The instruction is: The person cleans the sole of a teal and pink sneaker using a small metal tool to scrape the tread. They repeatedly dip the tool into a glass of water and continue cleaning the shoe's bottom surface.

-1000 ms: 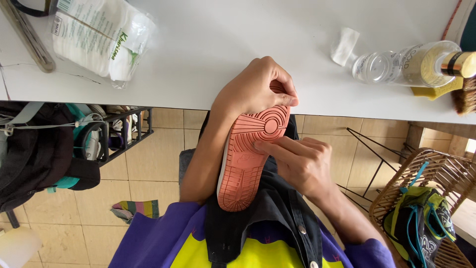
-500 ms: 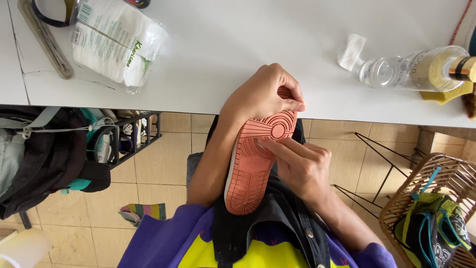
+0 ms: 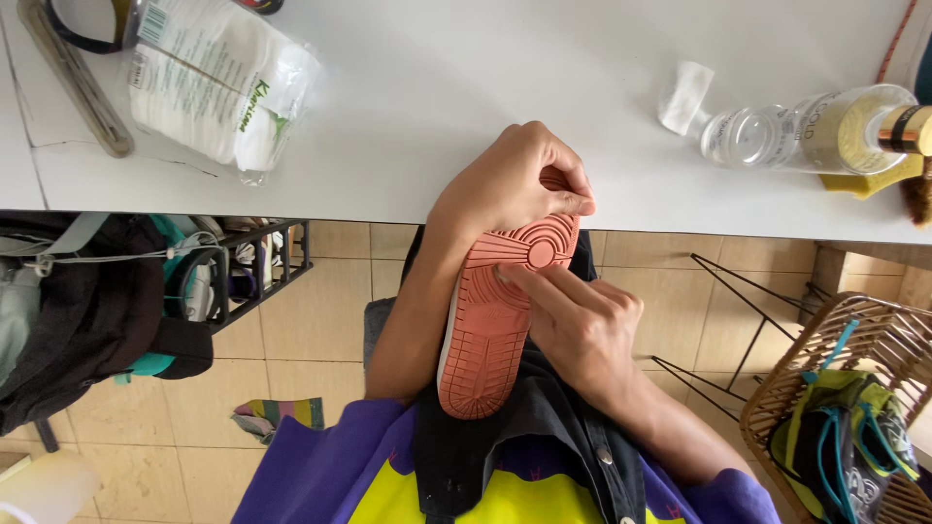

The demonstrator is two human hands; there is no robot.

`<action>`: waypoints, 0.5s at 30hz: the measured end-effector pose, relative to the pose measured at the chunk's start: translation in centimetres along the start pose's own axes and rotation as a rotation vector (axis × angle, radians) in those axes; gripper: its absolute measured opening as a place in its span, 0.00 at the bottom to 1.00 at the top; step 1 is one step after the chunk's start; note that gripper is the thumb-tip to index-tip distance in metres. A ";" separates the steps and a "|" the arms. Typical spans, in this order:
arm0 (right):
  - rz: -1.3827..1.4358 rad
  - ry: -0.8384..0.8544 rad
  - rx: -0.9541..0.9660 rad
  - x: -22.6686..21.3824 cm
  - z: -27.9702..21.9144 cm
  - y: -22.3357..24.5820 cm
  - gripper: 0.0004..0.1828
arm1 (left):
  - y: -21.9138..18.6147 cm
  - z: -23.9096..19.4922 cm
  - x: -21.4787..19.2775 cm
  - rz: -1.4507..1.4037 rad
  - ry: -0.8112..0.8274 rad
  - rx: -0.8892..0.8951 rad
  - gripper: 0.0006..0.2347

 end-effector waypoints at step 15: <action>0.238 0.079 0.080 -0.6 -2.0 -3.8 0.16 | -0.7 -0.4 -0.4 -0.036 -0.004 -0.010 0.02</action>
Point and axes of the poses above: each hand's wrist, its own z-axis towards the middle knuckle, its own x-axis out of the palm, y = z × x, the point moved 7 cm from there along z, towards the middle knuckle
